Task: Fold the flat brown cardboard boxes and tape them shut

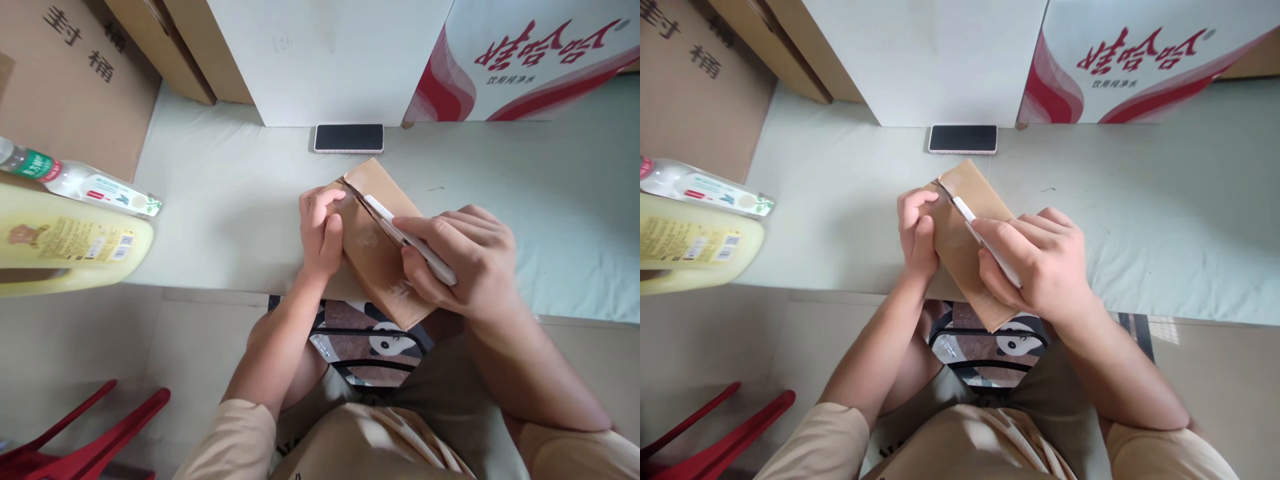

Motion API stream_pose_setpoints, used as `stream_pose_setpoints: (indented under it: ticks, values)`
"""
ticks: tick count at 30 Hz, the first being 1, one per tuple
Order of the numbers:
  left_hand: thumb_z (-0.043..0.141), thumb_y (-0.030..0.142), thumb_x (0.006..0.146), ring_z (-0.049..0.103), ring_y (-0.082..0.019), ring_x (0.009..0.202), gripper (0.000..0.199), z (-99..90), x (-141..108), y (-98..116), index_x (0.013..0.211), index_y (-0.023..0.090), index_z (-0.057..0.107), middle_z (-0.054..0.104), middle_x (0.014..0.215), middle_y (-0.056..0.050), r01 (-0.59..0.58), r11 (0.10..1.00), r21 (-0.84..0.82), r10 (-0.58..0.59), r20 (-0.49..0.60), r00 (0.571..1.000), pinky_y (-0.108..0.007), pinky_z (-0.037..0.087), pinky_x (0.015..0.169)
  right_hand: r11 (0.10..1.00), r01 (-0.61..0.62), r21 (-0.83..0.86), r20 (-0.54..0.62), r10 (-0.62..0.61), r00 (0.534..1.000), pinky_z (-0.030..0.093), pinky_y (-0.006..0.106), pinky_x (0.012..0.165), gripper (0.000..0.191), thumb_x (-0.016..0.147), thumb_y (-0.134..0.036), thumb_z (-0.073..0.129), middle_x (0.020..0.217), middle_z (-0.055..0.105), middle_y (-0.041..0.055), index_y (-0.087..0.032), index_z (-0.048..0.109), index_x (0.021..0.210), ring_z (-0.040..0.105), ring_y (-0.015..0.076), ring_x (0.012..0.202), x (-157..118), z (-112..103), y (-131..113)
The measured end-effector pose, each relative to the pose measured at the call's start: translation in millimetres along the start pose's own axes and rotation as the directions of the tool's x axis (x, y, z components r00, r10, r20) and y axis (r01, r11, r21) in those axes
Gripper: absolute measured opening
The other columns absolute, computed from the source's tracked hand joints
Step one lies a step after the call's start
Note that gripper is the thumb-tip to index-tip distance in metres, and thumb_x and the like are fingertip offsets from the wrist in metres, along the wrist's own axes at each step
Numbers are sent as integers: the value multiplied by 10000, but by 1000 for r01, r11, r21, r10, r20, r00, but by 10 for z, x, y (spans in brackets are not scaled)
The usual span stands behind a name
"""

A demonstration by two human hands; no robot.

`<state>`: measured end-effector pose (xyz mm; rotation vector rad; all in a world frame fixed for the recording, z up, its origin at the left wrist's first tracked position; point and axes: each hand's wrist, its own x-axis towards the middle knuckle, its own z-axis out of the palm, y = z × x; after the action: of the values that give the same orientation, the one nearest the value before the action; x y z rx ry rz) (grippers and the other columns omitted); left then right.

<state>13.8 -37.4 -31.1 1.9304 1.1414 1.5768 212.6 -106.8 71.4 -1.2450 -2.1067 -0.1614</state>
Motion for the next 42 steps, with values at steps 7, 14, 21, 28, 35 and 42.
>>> stream_pose_setpoints:
  ticks: [7, 14, 21, 28, 35, 42]
  values:
    - [353, 622, 1072, 630, -273, 1186, 444, -6, 3, 7, 1232, 292, 604, 651, 1170, -83, 12, 999, 38, -12, 5, 1000, -452, 554, 1015, 999, 18, 31, -21, -18, 1000, 401, 332, 561, 211, 875, -189, 589, 607, 636, -37, -267, 742, 997, 521, 133, 489, -15, -12, -6]
    - [359, 561, 1089, 636, -266, 1164, 400, 2, 2, 17, 1235, 287, 612, 642, 1175, -79, 2, 1000, -9, -2, -4, 1000, -452, 568, 1008, 977, 142, 157, -228, -104, 968, 376, 344, 506, 227, 811, -162, 590, 550, 552, -36, -272, 741, 940, 499, 148, 452, -37, -65, 57]
    - [342, 570, 1084, 622, -276, 1179, 402, 8, -1, 11, 1234, 297, 596, 627, 1188, -82, 0, 1000, -2, 0, -2, 1000, -471, 561, 1022, 970, 161, 181, -279, -106, 954, 392, 334, 459, 203, 790, -145, 560, 552, 522, -30, -279, 694, 864, 537, 157, 451, -135, -126, 104]
    - [338, 554, 1082, 617, -288, 1208, 397, 5, -7, 34, 1236, 297, 598, 617, 1215, -90, 45, 999, -20, -45, 2, 999, -480, 551, 1039, 964, 181, 193, -263, -127, 956, 409, 326, 446, 168, 772, -141, 612, 564, 563, -35, -262, 712, 832, 550, 146, 446, -218, -189, 100]
    - [344, 559, 1075, 616, -281, 1192, 404, 8, -3, 40, 1236, 297, 606, 610, 1230, -86, 60, 998, -3, -60, -7, 998, -467, 542, 1060, 966, 197, 169, -258, -150, 955, 415, 315, 439, 167, 760, -128, 601, 575, 556, -42, -253, 692, 822, 532, 130, 453, -296, -219, 98]
    - [382, 507, 1078, 614, -267, 1193, 362, 26, -4, 15, 1252, 292, 615, 608, 1235, -75, 44, 998, -55, -45, -25, 999, -437, 517, 1072, 965, 206, 162, -294, -152, 944, 363, 311, 438, 237, 759, -82, 585, 573, 550, -45, -254, 694, 881, 496, 129, 448, -382, -90, 99]
